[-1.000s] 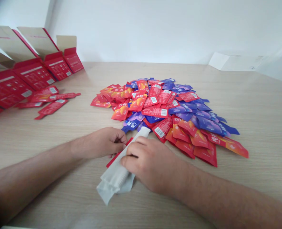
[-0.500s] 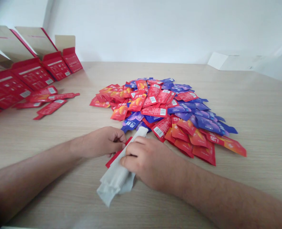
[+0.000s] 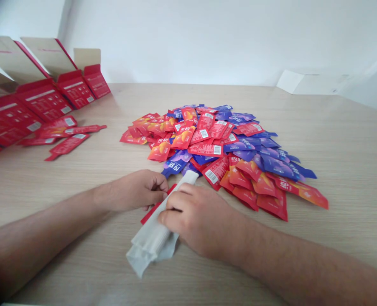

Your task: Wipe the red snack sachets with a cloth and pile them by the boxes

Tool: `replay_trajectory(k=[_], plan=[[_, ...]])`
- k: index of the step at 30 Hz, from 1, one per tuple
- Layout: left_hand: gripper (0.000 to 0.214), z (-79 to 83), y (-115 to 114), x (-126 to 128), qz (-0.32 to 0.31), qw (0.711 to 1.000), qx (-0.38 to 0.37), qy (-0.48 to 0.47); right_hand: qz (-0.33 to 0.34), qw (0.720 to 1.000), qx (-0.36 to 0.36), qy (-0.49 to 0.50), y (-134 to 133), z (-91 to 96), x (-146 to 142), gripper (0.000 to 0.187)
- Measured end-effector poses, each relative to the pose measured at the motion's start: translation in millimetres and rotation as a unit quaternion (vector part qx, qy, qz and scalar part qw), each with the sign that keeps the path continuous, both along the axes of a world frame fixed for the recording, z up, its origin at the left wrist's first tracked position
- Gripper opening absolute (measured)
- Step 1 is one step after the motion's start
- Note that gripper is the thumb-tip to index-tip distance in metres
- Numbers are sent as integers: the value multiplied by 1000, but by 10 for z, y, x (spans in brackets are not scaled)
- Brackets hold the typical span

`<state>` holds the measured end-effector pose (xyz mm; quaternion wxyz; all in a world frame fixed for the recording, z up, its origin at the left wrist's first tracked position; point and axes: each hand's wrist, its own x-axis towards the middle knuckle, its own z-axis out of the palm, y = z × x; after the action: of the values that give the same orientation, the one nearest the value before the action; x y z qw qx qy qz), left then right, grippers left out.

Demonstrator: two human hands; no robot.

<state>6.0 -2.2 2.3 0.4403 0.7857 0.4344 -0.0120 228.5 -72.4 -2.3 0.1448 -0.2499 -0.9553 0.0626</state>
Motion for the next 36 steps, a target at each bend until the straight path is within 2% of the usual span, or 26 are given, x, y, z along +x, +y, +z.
replay_trajectory(k=[3,6,8,11,13,17,22,24,27,33,36], plan=[[14,0,6,-9,-5,1000,8,1,29,1000,-6,-6,-1,5,-2,20],[14,-13,-4,-15,6,1000,-2,-1,-24,1000,3,14,7,-9,12,20],[14,-24,-6,-16,9,1000,-8,-6,-36,999,6,13,6,-5,13,20],[14,-37,5,-22,1,1000,-9,-7,20,1000,-7,-16,1,16,1,20],[14,-48,9,-27,-1,1000,-9,-7,29,999,-8,-13,4,10,-1,19],[14,-58,5,-30,6,1000,-14,-6,-33,999,7,19,12,-18,17,20],[15,-40,28,-24,0,1000,-17,1,38,999,-10,-24,2,21,4,22],[15,-48,26,-28,3,1000,-18,1,25,1000,-5,-15,10,7,3,21],[14,-68,12,-37,9,1000,-24,-1,-29,1000,5,10,21,-26,10,22],[14,-55,25,-34,-2,1000,-14,-3,29,999,-13,-24,0,18,3,21],[13,-52,20,-34,1,1000,-14,0,-16,1000,1,1,9,6,13,21]])
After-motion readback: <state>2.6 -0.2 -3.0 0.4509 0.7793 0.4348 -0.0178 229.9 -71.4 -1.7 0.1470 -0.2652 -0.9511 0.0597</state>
